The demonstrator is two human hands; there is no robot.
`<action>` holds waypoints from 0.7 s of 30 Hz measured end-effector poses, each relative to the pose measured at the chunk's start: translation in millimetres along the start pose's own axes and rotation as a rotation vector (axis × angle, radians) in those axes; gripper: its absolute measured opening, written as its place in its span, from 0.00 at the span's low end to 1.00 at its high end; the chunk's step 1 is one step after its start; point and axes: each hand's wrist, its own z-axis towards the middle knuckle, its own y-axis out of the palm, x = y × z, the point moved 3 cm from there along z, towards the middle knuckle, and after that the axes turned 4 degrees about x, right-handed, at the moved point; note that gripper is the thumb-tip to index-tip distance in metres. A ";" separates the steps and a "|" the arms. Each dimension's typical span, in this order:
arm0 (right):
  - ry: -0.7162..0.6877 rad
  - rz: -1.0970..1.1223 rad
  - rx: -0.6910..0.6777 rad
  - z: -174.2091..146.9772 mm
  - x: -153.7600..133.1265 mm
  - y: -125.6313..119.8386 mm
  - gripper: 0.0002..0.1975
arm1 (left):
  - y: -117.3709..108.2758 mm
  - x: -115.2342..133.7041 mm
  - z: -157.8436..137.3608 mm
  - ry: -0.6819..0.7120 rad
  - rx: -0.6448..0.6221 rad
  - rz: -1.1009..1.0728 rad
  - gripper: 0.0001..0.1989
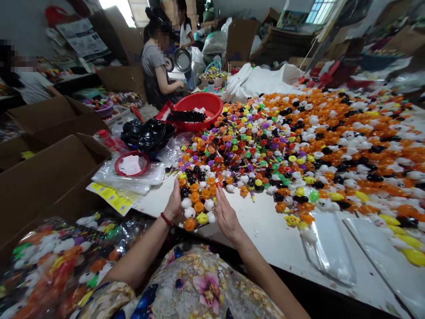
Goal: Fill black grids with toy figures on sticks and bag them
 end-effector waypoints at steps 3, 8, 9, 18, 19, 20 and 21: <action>0.030 0.003 -0.020 -5.9 -3.3 -3.5 0.34 | 5.2 -3.7 3.2 -0.057 0.020 -0.095 0.27; 0.155 0.118 0.085 22.7 -1.1 -21.6 0.37 | 3.6 0.9 16.7 -0.039 0.036 -0.217 0.23; 0.186 0.147 0.095 35.6 2.6 -22.5 0.39 | 3.6 2.5 20.0 -0.027 0.043 -0.231 0.23; 0.355 0.354 0.029 123.2 32.1 5.8 0.40 | 22.4 11.7 27.1 -0.248 0.126 -0.217 0.25; 0.333 0.338 0.008 123.8 31.6 7.9 0.40 | 25.9 13.7 26.5 -0.258 0.110 -0.221 0.24; 0.313 0.314 -0.008 123.2 31.2 9.2 0.40 | 29.3 15.3 26.1 -0.263 0.083 -0.227 0.24; 0.298 0.282 -0.015 121.8 30.8 10.0 0.41 | 32.3 16.4 26.1 -0.268 0.050 -0.232 0.24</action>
